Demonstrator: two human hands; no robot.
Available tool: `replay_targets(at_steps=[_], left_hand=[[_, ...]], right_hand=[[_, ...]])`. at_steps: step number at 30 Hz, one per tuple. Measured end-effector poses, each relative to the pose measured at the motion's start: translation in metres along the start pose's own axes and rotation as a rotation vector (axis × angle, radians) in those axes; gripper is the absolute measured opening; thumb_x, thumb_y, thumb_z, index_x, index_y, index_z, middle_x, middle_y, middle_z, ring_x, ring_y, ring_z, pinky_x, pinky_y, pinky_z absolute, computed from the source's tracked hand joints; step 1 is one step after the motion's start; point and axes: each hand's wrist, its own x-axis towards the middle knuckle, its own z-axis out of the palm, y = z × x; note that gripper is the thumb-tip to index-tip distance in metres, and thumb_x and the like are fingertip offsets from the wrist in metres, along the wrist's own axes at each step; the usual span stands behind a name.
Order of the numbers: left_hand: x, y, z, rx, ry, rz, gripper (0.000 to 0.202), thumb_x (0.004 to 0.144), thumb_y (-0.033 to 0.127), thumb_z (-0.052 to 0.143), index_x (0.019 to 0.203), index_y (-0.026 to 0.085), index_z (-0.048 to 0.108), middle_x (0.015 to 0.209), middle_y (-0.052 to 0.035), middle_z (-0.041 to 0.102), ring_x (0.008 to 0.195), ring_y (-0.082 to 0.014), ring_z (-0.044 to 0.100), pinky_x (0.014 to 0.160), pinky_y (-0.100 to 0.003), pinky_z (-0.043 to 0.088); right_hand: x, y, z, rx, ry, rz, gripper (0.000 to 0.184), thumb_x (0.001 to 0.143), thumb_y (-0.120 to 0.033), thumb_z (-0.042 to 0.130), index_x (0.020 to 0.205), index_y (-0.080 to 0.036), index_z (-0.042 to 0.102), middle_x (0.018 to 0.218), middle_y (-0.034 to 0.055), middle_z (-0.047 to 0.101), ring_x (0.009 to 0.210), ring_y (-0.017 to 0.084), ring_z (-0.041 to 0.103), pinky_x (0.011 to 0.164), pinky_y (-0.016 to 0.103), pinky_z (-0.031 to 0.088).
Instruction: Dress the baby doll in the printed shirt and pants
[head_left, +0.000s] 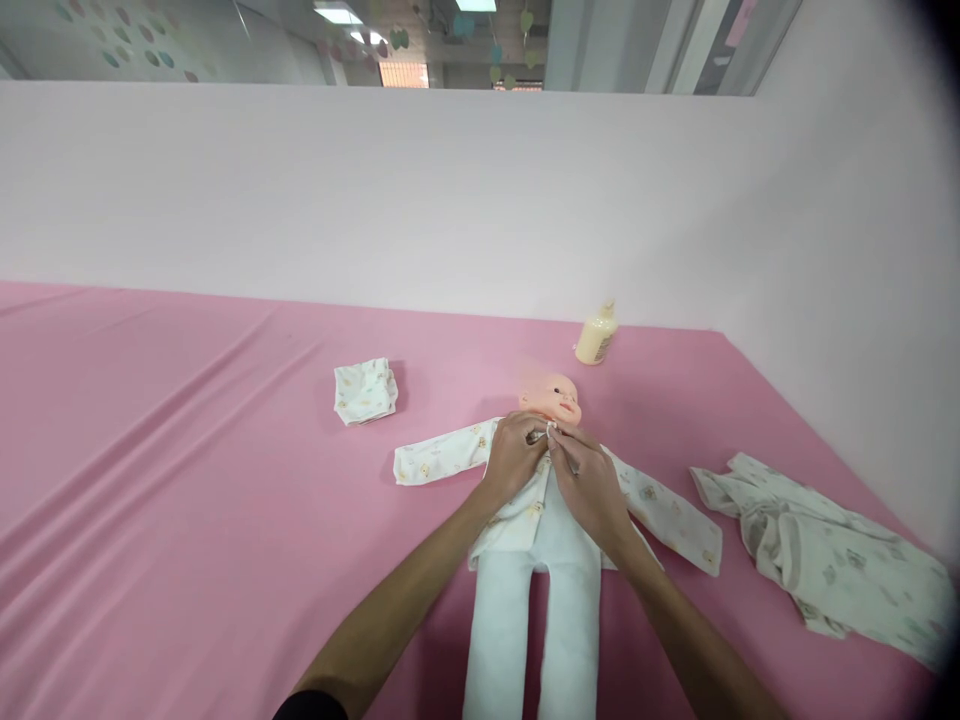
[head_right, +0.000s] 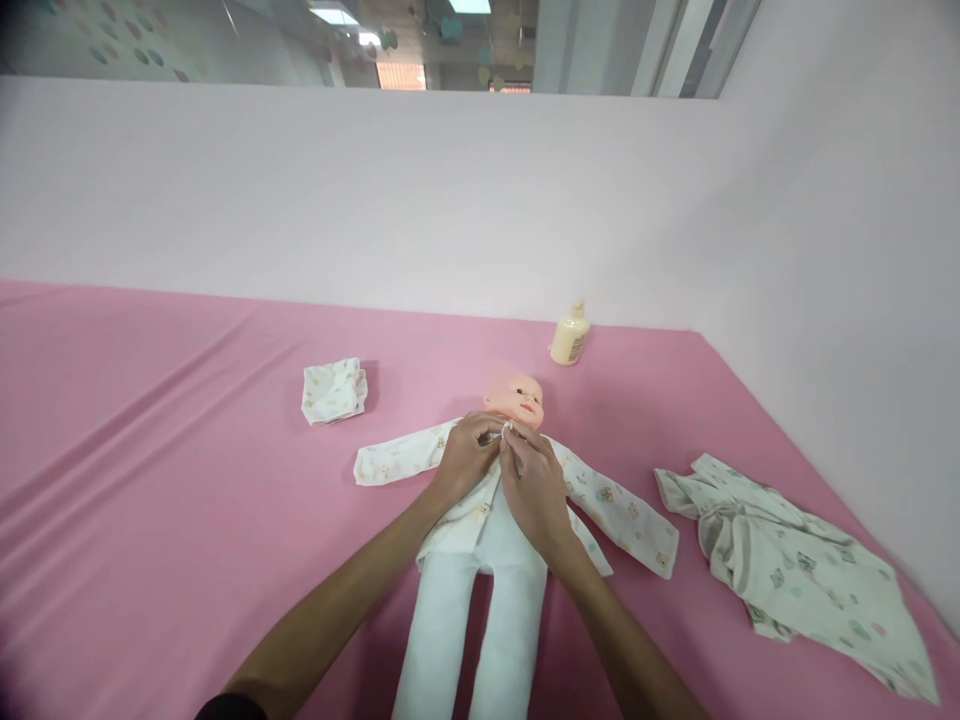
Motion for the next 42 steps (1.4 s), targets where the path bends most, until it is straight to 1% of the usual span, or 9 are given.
replay_targets(at_steps=[3,7,12,17,21,27,35,39,42], left_hand=[[0.004,0.003,-0.004,-0.113,-0.056,-0.055,0.013,0.085,0.020,0.061,0.084,0.020,0.074,0.097,-0.0031,0.073,0.101,-0.0179,0.064,0.096,-0.033,0.047],[0.007,0.007,-0.008,-0.186,-0.085,-0.193,0.026,0.080,0.007,0.050,0.081,0.019,0.073,0.099,-0.0030,0.073,0.105,-0.0161,0.063,0.100,-0.031,0.046],[0.007,0.006,-0.009,-0.239,-0.078,-0.277,0.023,0.088,0.022,0.051,0.079,0.017,0.071,0.099,-0.0050,0.072,0.105,-0.0178,0.063,0.098,-0.032,0.047],[0.008,0.001,-0.007,-0.122,-0.135,-0.184,0.030,0.093,0.032,0.047,0.076,0.017,0.066,0.098,-0.0058,0.070,0.100,-0.0181,0.061,0.094,-0.033,0.046],[0.008,-0.003,-0.004,0.016,-0.115,-0.110,0.032,0.095,0.028,0.043,0.068,0.017,0.056,0.084,-0.0044,0.066,0.090,-0.0172,0.060,0.087,-0.032,0.046],[0.008,-0.003,-0.002,0.075,-0.085,-0.087,0.031,0.094,0.024,0.041,0.064,0.018,0.045,0.074,-0.0018,0.058,0.081,-0.0158,0.056,0.083,-0.031,0.044],[0.008,-0.003,-0.002,0.060,-0.081,-0.108,0.036,0.096,0.032,0.042,0.066,0.017,0.055,0.077,-0.0030,0.063,0.083,-0.0165,0.058,0.085,-0.032,0.044],[0.010,-0.002,-0.007,0.061,-0.076,-0.148,0.030,0.094,0.033,0.045,0.077,0.017,0.065,0.087,-0.0046,0.067,0.087,-0.0177,0.060,0.081,-0.031,0.047],[0.007,0.009,-0.025,0.178,-0.115,-0.102,0.021,0.090,0.032,0.052,0.086,0.018,0.067,0.095,-0.0058,0.067,0.094,-0.0203,0.060,0.082,-0.032,0.047]], right_hand=[[0.002,0.004,-0.001,0.039,-0.018,0.010,0.039,0.099,-0.035,0.041,0.123,-0.021,0.067,0.130,0.0102,0.064,0.124,0.024,0.056,0.105,0.044,0.044],[0.003,0.006,-0.003,0.021,-0.042,0.008,0.038,0.098,-0.035,0.042,0.124,-0.020,0.067,0.132,0.0101,0.063,0.127,0.024,0.054,0.107,0.044,0.043],[0.004,0.004,-0.010,0.001,-0.118,-0.055,0.038,0.098,-0.030,0.040,0.125,-0.022,0.066,0.133,0.0076,0.063,0.127,0.023,0.054,0.107,0.043,0.042],[0.004,0.005,-0.016,-0.014,-0.184,-0.059,0.035,0.097,-0.030,0.040,0.115,-0.023,0.070,0.131,0.0064,0.064,0.124,0.024,0.056,0.104,0.041,0.044],[0.002,0.003,-0.017,-0.080,-0.153,0.022,0.038,0.097,-0.032,0.040,0.126,-0.022,0.062,0.126,0.0088,0.067,0.118,0.025,0.060,0.098,0.041,0.047],[0.000,0.003,-0.012,-0.193,-0.159,-0.045,0.039,0.099,-0.033,0.037,0.126,-0.017,0.061,0.129,0.0133,0.064,0.126,0.029,0.054,0.103,0.045,0.044],[0.000,0.006,-0.016,-0.036,-0.230,-0.007,0.047,0.098,-0.034,0.037,0.139,-0.018,0.052,0.146,0.0102,0.050,0.138,0.025,0.040,0.113,0.045,0.034],[0.002,0.001,-0.030,-0.058,-0.186,0.052,0.038,0.095,-0.034,0.042,0.127,-0.021,0.058,0.131,0.0106,0.061,0.124,0.027,0.053,0.102,0.044,0.043],[-0.002,-0.005,-0.038,-0.133,-0.177,0.106,0.028,0.092,-0.035,0.050,0.114,-0.021,0.059,0.114,0.0092,0.065,0.109,0.026,0.059,0.090,0.039,0.047]])
